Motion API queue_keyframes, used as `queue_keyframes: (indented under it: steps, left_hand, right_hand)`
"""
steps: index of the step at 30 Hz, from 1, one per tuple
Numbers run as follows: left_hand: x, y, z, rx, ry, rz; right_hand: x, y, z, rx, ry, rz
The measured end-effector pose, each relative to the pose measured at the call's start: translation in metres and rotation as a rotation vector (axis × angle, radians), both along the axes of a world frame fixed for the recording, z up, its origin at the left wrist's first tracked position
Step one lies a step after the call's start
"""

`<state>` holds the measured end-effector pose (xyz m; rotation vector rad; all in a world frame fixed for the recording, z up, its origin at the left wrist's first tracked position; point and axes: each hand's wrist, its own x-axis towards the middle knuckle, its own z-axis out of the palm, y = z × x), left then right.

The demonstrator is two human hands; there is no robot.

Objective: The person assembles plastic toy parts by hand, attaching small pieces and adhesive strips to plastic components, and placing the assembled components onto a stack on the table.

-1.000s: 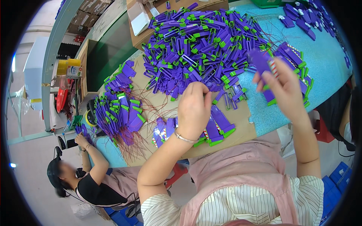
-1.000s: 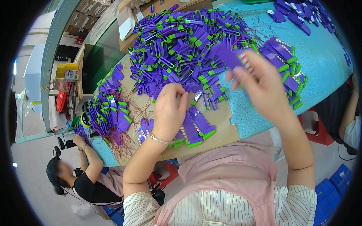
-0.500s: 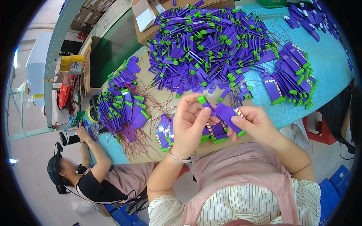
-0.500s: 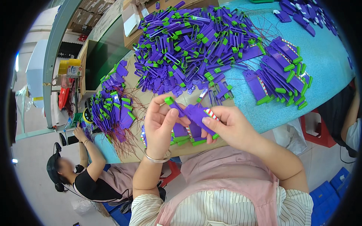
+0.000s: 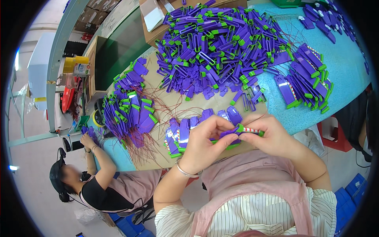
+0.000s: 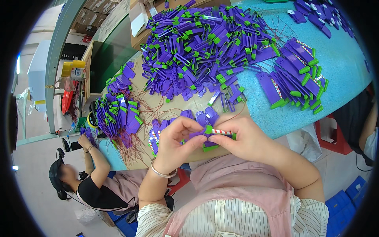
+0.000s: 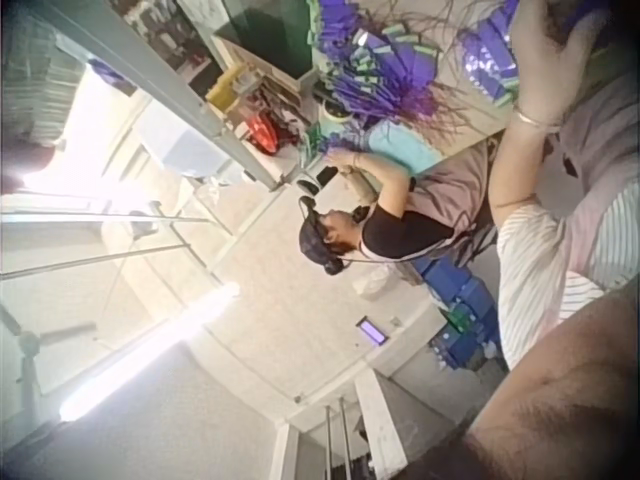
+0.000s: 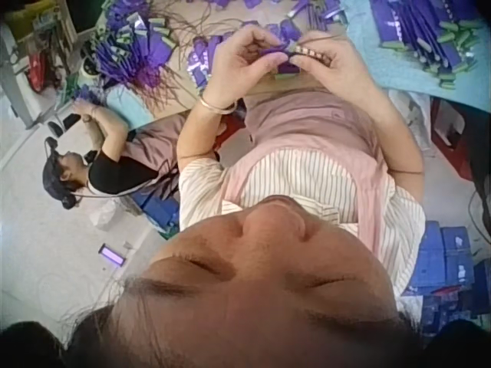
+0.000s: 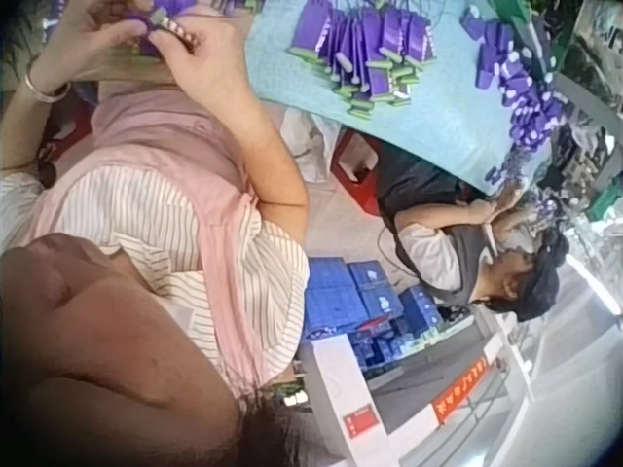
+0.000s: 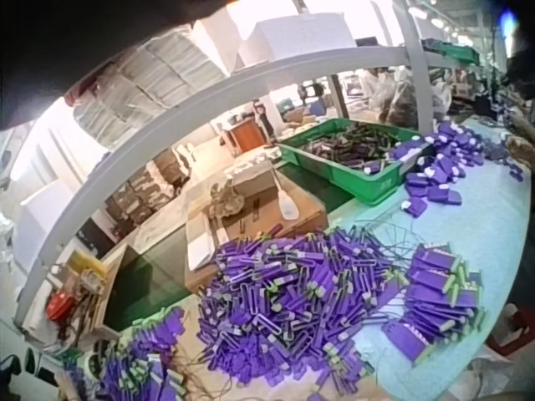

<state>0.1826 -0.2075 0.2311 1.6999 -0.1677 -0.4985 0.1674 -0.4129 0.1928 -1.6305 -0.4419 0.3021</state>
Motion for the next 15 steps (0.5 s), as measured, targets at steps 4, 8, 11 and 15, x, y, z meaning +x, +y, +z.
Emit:
queue_keyframes:
  steps: [4, 8, 11, 15]
  left_hand:
    - [0.005, -0.002, -0.013, 0.18, -0.186, -0.136]
    - [0.002, -0.006, -0.018, 0.083, -0.078, -0.069]
    - [0.018, 0.014, -0.016, -0.219, 0.054, 0.091]
    - [0.049, 0.019, -0.007, -0.219, -0.175, 0.084]
  right_hand:
    - [0.002, 0.019, 0.008, -0.019, -0.1, -0.01]
    - [-0.003, 0.02, 0.019, -0.103, 0.185, -0.003]
    - [-0.003, 0.009, 0.007, 0.015, 0.195, 0.026]
    - [-0.005, 0.006, -0.002, -0.034, 0.036, -0.067]
